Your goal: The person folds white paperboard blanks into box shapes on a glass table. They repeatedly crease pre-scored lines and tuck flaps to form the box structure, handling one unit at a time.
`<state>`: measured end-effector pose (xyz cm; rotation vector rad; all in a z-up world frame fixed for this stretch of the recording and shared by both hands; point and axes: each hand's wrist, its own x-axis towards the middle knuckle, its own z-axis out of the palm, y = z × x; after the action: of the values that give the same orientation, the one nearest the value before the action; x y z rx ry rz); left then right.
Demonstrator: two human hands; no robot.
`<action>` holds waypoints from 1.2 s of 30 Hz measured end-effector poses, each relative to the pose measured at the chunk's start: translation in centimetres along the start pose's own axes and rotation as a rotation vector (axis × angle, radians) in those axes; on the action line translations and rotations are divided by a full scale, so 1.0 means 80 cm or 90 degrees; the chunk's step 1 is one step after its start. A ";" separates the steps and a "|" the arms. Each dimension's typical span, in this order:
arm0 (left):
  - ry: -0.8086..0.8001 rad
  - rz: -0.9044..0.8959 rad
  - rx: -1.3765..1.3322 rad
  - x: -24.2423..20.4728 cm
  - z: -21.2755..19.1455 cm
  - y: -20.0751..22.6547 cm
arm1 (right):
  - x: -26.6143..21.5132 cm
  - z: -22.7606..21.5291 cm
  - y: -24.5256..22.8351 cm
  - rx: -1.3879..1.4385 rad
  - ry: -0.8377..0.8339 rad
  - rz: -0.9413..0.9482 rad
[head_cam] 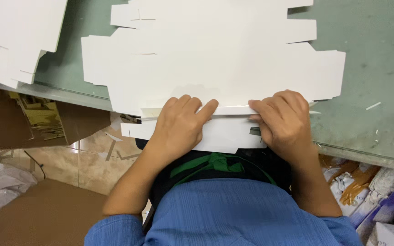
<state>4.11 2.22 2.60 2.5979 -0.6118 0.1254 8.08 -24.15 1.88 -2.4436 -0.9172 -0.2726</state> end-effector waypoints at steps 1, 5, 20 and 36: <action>0.013 0.004 0.002 -0.004 0.008 -0.003 | -0.001 -0.008 0.002 -0.010 0.046 -0.019; 0.062 0.047 0.113 -0.011 0.018 -0.006 | -0.019 -0.059 0.001 -0.070 0.139 0.025; 0.166 0.110 0.153 -0.015 0.021 0.016 | -0.088 -0.026 0.009 -0.171 0.041 0.185; 0.054 0.070 0.130 -0.008 0.010 0.013 | -0.059 -0.031 0.020 0.104 -0.067 0.136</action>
<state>3.07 1.30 2.24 2.7363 -0.7448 0.3477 5.57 -29.12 1.64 -2.3948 -0.6843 0.0063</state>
